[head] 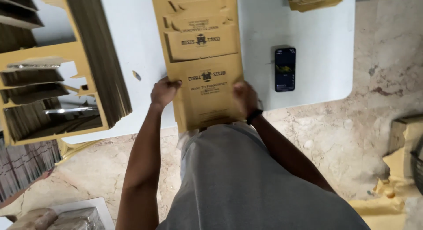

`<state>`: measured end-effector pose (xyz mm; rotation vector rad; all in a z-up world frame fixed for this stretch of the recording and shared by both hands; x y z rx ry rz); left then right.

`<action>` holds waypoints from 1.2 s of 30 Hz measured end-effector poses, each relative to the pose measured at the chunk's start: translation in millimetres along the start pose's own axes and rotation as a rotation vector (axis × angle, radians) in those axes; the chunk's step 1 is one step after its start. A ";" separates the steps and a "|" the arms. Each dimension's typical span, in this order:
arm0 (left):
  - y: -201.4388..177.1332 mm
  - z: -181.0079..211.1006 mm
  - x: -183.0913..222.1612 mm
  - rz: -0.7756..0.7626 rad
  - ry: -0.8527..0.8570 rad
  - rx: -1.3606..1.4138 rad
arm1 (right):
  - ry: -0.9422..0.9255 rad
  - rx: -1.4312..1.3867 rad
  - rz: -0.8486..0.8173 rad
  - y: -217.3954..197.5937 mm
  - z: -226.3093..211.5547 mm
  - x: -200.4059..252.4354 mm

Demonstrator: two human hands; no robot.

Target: The person organizes flat cardboard sheets on a table, including picking up a large template and then manually folding and securing several smaller cardboard pouches.

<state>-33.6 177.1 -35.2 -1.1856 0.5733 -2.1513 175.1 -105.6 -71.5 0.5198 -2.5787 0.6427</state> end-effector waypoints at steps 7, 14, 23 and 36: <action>-1.6 5.6 1.5 0.109 -0.037 -0.247 | 0.063 0.242 -0.607 133.3 -103.2 38.4; -4.1 16.2 3.8 0.144 -0.048 -0.288 | 0.153 0.205 -0.528 139.6 -133.5 34.7; 7.5 17.0 -6.3 0.136 -0.003 -0.368 | 0.233 0.337 -0.441 149.6 -129.9 30.3; 9.3 23.5 -35.2 -0.175 -0.033 0.028 | 0.257 0.365 -0.496 142.0 -158.5 40.0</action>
Point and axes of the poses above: each hand's wrist, its own x-axis away from the middle knuckle, its own y-axis out of the palm, z = x × y, the point moved 9 cm from there along -x, towards the middle knuckle, and after that the axes turned 9 degrees about z, right-handed, at the moved point
